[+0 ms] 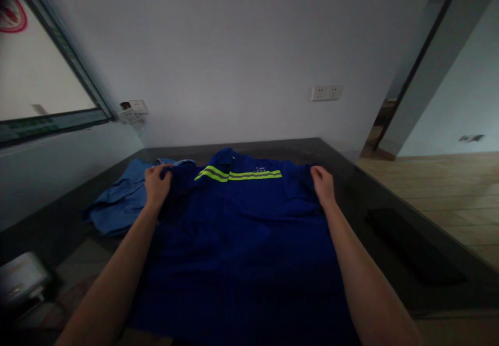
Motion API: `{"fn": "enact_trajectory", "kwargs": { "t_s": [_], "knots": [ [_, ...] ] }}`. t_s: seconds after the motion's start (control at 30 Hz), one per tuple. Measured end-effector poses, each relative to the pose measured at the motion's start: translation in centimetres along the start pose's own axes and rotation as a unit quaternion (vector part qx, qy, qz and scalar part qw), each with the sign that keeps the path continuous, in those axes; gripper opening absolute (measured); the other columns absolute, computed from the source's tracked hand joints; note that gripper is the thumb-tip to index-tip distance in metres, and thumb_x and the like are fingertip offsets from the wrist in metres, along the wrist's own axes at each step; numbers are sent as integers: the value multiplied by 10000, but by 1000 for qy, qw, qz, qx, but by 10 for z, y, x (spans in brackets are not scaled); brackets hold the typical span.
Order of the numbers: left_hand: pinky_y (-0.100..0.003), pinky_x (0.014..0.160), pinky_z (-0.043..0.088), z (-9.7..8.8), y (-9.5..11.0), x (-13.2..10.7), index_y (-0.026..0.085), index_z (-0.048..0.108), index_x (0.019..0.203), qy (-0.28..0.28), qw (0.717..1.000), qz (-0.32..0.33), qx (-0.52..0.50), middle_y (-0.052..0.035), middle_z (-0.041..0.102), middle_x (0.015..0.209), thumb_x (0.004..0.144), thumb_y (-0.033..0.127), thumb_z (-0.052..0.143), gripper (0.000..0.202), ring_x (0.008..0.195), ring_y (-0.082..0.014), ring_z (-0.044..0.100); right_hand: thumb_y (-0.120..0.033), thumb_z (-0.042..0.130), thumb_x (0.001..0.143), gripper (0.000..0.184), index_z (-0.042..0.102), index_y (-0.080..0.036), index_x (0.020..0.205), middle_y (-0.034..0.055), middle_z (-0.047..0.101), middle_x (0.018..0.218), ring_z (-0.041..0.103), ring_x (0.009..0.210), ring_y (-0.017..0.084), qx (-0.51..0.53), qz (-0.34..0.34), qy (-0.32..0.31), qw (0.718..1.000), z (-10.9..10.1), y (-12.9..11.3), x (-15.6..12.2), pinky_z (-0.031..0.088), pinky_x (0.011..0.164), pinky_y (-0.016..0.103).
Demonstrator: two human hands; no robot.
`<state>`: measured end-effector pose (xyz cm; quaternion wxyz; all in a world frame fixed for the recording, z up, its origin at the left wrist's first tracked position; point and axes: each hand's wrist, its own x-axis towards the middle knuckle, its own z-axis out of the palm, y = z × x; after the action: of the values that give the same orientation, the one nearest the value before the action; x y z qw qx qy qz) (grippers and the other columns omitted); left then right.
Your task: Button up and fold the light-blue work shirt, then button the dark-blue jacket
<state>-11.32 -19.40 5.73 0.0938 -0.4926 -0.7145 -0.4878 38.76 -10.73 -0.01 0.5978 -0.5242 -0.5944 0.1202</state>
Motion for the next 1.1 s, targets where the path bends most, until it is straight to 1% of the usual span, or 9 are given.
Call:
{"fn": "enact_trajectory", "kwargs": {
  "t_s": [0.07,0.17,0.33,0.5,0.67,0.77,0.9,1.0,1.1],
  "knots": [
    [-553,999,312,16,8,-16,210,650,1055,-144,985,39,89,-116,533,1219,738,273,651,323,1176,-349,446,-418,495,832,293,673,-187,803,47,696,815,635,784,202,-68,-58,-232,968,23,-13,-16,477,766,325],
    [-597,1018,271,25,25,-42,292,572,1216,-322,916,120,208,-101,464,1360,797,323,594,421,1240,-354,413,-407,472,877,300,704,-216,880,51,718,947,643,912,213,-122,-106,-371,914,46,-32,-27,450,847,312],
    [-435,1007,370,9,47,-68,238,511,1304,-422,876,196,127,-125,460,1382,878,408,488,460,1210,-310,479,-292,486,883,244,694,-175,931,67,697,987,625,922,193,-143,-148,-369,906,71,-57,-23,446,839,293],
    [-387,974,406,-18,71,-92,244,514,1287,-428,875,198,114,-92,486,1362,890,341,484,409,1192,-280,502,-224,531,861,203,682,-176,987,60,683,977,613,895,175,-147,-200,-444,861,101,-83,-27,445,821,277],
    [-413,883,460,-58,117,-155,214,599,1096,-466,829,230,208,-114,603,1121,901,381,460,291,1070,-295,548,-242,515,887,255,643,-185,1100,107,616,1142,543,1082,228,-261,-261,-437,820,134,-95,-16,406,939,345],
    [-430,923,455,-72,133,-194,239,543,1170,-529,795,223,195,-123,562,1203,860,489,505,400,1116,-297,520,-254,507,894,357,558,-207,1245,120,530,1288,454,1204,263,-309,-260,-424,811,160,-93,-9,374,997,411],
    [-537,996,389,-67,127,-221,243,411,1340,-595,762,185,179,-168,454,1354,746,591,599,714,1240,-371,421,-322,516,891,524,389,-289,1398,97,331,1486,278,1346,334,-316,-250,-443,801,202,-88,-13,286,1037,570],
    [-577,1004,366,-56,114,-227,260,374,1376,-616,747,172,180,-169,432,1382,756,544,600,718,1270,-390,381,-275,412,921,547,271,-389,1437,20,167,1559,124,1404,350,-315,-234,-477,786,231,-87,-19,203,1024,677],
    [-564,1034,339,-49,105,-227,282,371,1378,-630,739,165,175,-147,416,1404,803,465,553,631,1296,-372,353,-275,351,932,526,267,-437,1425,-19,162,1560,142,1399,364,-325,-204,-504,774,249,-88,-21,192,986,732]
  ]
}}
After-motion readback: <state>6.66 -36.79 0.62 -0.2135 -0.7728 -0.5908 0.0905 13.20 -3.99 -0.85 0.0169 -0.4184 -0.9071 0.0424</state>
